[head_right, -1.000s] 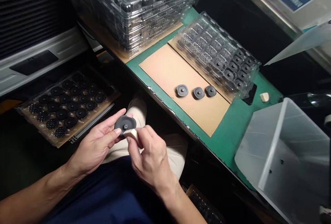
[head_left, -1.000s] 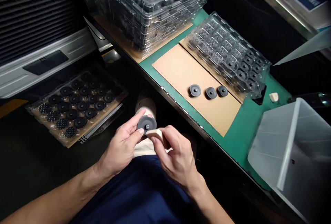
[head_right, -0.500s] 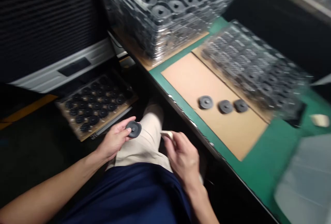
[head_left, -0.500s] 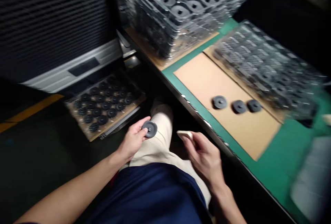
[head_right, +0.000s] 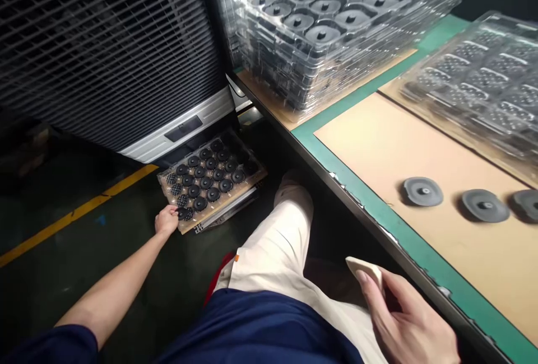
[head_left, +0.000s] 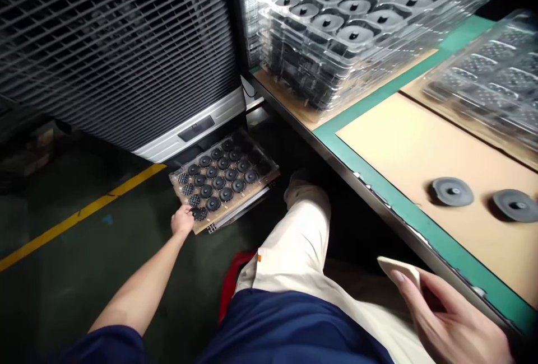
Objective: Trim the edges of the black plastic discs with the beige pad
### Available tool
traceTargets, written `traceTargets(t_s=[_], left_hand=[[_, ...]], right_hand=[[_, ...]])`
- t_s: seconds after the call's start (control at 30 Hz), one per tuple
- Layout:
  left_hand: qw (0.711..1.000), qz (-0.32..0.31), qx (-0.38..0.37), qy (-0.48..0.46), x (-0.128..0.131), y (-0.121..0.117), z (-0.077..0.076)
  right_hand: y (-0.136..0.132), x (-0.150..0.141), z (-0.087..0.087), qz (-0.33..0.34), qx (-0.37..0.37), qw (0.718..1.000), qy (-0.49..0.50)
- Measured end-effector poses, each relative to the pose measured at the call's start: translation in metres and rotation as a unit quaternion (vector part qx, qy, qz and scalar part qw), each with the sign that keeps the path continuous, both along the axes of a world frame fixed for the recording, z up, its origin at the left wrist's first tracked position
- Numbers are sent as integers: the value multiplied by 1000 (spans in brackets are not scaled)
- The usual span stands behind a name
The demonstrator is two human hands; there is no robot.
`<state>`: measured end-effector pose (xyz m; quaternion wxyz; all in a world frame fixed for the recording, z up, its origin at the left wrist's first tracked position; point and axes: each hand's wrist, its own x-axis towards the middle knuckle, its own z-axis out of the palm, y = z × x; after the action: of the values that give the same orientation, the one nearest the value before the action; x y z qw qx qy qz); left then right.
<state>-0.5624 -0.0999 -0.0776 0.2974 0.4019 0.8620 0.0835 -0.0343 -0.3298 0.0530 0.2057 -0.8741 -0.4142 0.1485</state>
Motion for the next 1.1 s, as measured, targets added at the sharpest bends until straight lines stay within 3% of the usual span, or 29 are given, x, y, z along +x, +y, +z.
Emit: traceTargets(t_s=[0.13,0.23,0.4,0.53,0.6,0.7,0.83,0.93,1.0,1.1], left_hand=[[999,-34,-4,2,-5,-2,-12],[1000,-25,0,11,-1,-2,-19],[1000,19,19,13,7,-5,-13],[997,-18,32,-62,48,-5,-5],[989,-70,46,-123,91,-2,0],[952,-184,89,-229,183,4,19],[846,-361,177,-351,327,2,72],[757,-482,220,-383,423,-4,111],[710,-546,227,-383,475,-5,127],[669,-607,205,-376,530,1,136]], right_hand=[[11,-9,14,-28,-33,998,41],[13,-10,18,-25,-32,998,53],[2,0,5,-43,-46,996,56],[-6,-2,-6,-20,-27,997,73],[-8,-9,-6,2,5,995,104],[-10,-20,-1,43,29,990,132],[-19,-23,11,48,49,993,99],[-37,-21,23,24,65,994,83],[-54,-19,28,1,74,994,75],[-81,-17,29,-43,89,993,69]])
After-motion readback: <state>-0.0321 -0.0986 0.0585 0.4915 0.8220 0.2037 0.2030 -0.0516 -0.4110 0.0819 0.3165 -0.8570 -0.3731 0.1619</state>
